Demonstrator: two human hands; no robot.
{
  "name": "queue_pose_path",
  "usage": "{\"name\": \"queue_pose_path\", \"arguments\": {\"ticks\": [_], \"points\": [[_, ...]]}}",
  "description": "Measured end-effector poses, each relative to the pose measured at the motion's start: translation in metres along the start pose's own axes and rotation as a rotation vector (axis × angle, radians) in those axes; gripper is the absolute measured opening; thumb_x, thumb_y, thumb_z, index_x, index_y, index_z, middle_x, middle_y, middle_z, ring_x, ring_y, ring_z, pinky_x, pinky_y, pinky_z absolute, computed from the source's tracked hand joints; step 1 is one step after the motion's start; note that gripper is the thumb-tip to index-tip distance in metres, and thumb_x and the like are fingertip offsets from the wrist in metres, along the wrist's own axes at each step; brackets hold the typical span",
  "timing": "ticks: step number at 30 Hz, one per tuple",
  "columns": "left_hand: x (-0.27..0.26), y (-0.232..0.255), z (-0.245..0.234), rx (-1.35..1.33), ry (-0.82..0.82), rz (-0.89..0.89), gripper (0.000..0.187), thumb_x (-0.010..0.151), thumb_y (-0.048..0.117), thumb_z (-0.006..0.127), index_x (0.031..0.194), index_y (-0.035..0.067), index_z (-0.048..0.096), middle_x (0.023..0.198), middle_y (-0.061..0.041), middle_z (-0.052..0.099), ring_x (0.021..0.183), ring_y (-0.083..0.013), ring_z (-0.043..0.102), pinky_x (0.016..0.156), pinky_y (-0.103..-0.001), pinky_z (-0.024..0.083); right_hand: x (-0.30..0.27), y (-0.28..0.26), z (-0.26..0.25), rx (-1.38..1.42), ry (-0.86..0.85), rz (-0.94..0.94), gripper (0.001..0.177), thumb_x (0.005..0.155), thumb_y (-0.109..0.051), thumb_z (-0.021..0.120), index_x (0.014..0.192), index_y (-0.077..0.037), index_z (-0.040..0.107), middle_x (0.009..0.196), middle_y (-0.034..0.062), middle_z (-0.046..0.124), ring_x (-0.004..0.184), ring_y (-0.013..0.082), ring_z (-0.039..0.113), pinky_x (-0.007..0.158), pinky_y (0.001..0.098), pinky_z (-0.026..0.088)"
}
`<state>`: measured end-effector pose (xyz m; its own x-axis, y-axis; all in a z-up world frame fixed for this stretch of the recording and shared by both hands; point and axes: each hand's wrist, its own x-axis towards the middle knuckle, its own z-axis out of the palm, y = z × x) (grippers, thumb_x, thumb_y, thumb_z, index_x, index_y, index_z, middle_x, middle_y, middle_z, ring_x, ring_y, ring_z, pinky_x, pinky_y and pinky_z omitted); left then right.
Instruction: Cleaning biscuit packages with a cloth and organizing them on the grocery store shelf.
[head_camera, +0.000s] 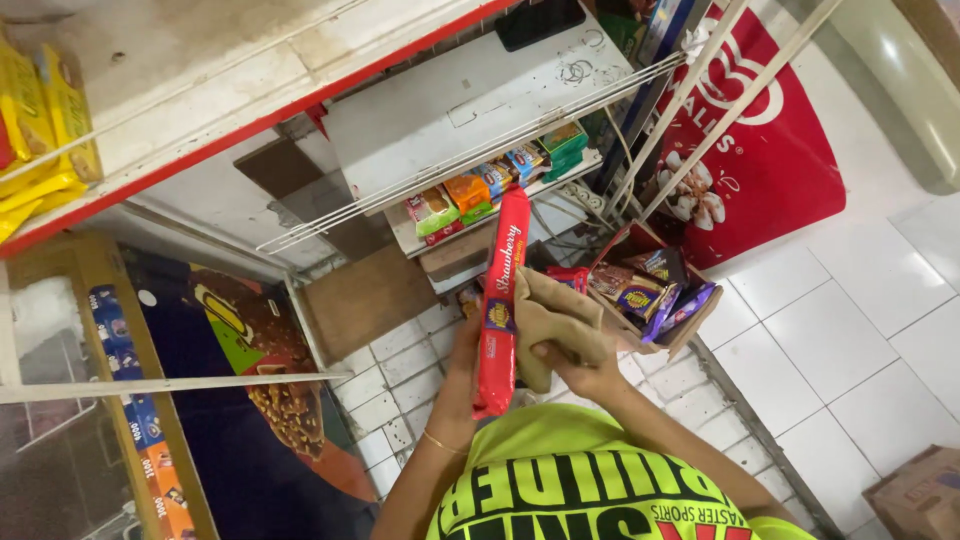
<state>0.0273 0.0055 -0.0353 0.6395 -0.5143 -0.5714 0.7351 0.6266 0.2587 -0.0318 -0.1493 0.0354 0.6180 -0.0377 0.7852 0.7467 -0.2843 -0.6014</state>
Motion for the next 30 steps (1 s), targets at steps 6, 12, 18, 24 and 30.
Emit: {"name": "queue_pose_path", "arguments": {"ticks": [6,12,18,24,30], "points": [[-0.090,0.038,0.061,0.082,0.206,0.032,0.059,0.083,0.037,0.080,0.124,-0.001,0.062,0.094,-0.017,0.069,0.078,-0.0344,0.071,0.074,-0.045,0.058,0.007,0.026,0.004,-0.288,-0.084,-0.051,0.040,0.091,0.015,0.056,0.130,0.013,0.061,0.135,0.0291,0.060,0.128,0.0358,0.059,0.110,0.0326,0.048],[-0.054,0.039,-0.001,0.019,-0.053,0.192,0.064,0.078,0.015,0.079,0.137,0.001,0.059,0.114,-0.030,0.068,0.095,-0.0476,0.071,0.079,-0.060,0.059,0.024,0.042,0.043,0.203,0.424,0.650,0.036,0.082,0.000,0.083,0.113,-0.003,0.065,0.090,0.0089,0.072,0.079,0.0190,0.071,0.075,0.0394,0.057],[-0.047,0.104,-0.043,0.152,-0.113,0.613,0.080,0.078,0.019,0.077,0.152,0.014,0.046,0.133,-0.024,0.062,0.116,-0.0410,0.065,0.096,-0.056,0.055,-0.078,0.071,0.093,0.502,0.343,0.937,0.040,0.073,0.007,0.077,0.112,-0.002,0.071,0.091,0.0151,0.075,0.072,0.0261,0.073,0.070,0.0426,0.058],[-0.087,0.168,-0.051,0.228,0.004,0.894,0.082,0.084,0.018,0.075,0.157,0.014,0.038,0.138,-0.018,0.060,0.118,-0.0302,0.064,0.097,-0.044,0.057,-0.026,0.049,0.093,0.374,-0.110,0.596,0.038,0.056,0.000,0.093,0.093,0.002,0.083,0.086,0.0203,0.081,0.082,0.0278,0.078,0.079,0.0467,0.059],[-0.123,0.188,-0.009,0.466,-0.086,1.020,0.088,0.082,0.022,0.081,0.158,0.012,0.037,0.149,-0.016,0.053,0.133,-0.0230,0.050,0.112,-0.045,0.046,0.082,0.016,0.113,0.000,0.192,0.872,0.042,0.079,-0.026,0.089,0.102,0.006,0.072,0.083,0.0196,0.068,0.070,0.0263,0.064,0.069,0.0438,0.057]]}}
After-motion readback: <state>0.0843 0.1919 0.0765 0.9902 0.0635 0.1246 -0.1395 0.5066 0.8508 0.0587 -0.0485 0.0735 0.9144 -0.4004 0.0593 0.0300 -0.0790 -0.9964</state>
